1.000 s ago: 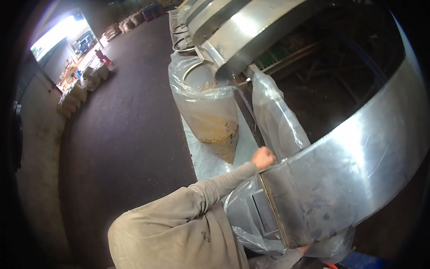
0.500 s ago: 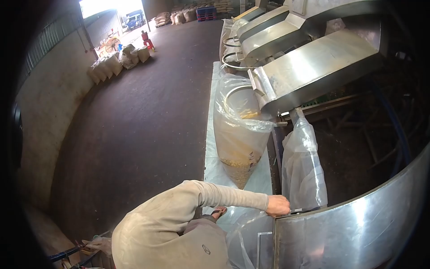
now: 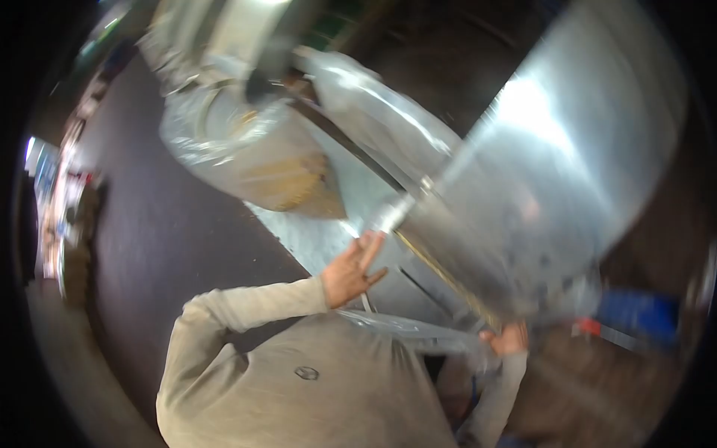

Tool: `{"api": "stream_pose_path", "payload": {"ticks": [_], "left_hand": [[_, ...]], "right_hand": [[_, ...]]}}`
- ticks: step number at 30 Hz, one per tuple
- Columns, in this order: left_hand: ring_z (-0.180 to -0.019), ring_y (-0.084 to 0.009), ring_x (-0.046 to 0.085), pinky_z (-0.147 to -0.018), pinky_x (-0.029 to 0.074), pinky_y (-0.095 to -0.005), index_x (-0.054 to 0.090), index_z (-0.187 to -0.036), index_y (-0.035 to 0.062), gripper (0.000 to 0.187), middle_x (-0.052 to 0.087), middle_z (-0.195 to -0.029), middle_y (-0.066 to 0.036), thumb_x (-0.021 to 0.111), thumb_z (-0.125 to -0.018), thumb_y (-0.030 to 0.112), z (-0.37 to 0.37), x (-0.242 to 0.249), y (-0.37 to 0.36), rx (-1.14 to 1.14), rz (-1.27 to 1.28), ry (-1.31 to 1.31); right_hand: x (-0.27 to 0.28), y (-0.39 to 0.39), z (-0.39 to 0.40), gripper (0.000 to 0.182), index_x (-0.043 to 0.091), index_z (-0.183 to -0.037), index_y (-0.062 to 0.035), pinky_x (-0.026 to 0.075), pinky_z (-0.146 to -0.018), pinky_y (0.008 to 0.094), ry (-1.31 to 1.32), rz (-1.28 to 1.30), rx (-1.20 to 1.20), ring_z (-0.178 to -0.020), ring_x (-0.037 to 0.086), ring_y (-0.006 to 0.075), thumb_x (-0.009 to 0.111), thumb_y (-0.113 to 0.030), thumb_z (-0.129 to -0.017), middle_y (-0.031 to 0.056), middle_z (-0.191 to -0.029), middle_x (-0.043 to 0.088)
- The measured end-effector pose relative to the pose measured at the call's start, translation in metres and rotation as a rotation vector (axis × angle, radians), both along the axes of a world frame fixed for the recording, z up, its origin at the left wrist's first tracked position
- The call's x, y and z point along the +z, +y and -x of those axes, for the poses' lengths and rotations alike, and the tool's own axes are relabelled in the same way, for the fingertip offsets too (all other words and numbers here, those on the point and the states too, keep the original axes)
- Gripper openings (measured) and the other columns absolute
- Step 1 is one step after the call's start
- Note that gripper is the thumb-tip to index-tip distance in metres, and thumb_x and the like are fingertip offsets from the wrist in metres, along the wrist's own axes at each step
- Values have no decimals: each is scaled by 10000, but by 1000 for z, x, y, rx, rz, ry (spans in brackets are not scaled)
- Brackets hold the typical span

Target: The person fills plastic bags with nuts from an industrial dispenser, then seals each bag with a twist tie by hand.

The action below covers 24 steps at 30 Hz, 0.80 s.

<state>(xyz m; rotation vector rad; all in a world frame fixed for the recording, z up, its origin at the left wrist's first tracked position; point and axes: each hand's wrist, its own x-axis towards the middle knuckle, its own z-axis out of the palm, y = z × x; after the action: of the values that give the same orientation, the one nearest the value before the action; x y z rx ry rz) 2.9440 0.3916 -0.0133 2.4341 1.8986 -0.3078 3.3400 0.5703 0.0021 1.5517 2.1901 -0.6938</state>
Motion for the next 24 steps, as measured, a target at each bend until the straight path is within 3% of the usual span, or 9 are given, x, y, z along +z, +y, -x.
{"api": "stream_pose_path", "payload": {"ticks": [5,7,11,14,16,19,20,22,24], "left_hand": [[-1402,-368,466,-1096,424,-454,534,-1474,143,751,466,-1518,-217,792,-783,281,-18,75,20,-167,134,-262],[-1217,-272,599,-1062,429,-402,524,-1458,105,755,573,-1365,-132,801,-778,279,-33,56,34,-57,143,-662],[-929,-226,650,-855,463,-374,672,-1078,62,382,667,-965,-72,736,-862,369,-55,3,57,-122,-38,-392],[-699,-214,613,-751,424,-338,662,-815,97,349,623,-713,-51,744,-862,433,-51,69,76,-153,-210,-579],[-602,-210,586,-712,409,-335,659,-745,108,360,600,-638,-42,764,-851,437,-51,82,89,-157,-311,-690],[-463,-195,483,-616,353,-339,605,-605,122,411,508,-507,-7,800,-839,396,-51,80,115,-170,-467,-708],[-437,-187,450,-587,322,-344,576,-564,128,432,477,-477,3,805,-843,365,-51,80,118,-172,-519,-735],[-411,-179,416,-557,290,-349,548,-524,134,461,446,-447,14,810,-847,333,-52,75,114,-169,-552,-771],[-421,-178,408,-552,283,-345,526,-528,146,431,443,-460,13,797,-842,260,-51,64,106,-177,-494,-738]], "right_hand": [[5,-8,-55,1006,458,-1492,3,390,-1139,449,691,70,39,-1441,419,338,962,-250,-659,172,-1531,465],[0,-1,-66,851,454,-1475,49,424,-1095,413,656,-14,-272,-1385,476,275,887,-195,-784,164,-1463,533],[-43,35,-38,483,477,-1430,80,464,-1036,345,1083,-110,-591,-1211,604,229,598,-64,-986,151,-1295,650],[-92,52,-45,420,497,-1409,69,465,-1035,328,641,-366,-651,-1215,595,194,546,-81,-1020,137,-1333,631],[-124,61,-69,403,511,-1401,54,465,-1041,332,1395,87,-949,-1210,595,191,511,-130,-1042,122,-1353,620],[-110,66,-42,422,529,-1397,18,476,-1021,332,1602,202,-1301,-1182,599,191,512,-222,-1050,100,-1372,606],[-121,66,-46,422,529,-1397,18,476,-1021,332,1608,205,-1310,-1182,599,191,512,-222,-1050,100,-1372,606],[-148,61,-69,397,582,-1355,-14,501,-962,330,1173,-138,-701,-1122,619,187,540,-263,-1048,94,-1319,639],[-151,55,-76,393,585,-1351,-15,501,-957,330,1175,-127,-750,-1117,620,187,540,-262,-1048,93,-1312,641]]}}
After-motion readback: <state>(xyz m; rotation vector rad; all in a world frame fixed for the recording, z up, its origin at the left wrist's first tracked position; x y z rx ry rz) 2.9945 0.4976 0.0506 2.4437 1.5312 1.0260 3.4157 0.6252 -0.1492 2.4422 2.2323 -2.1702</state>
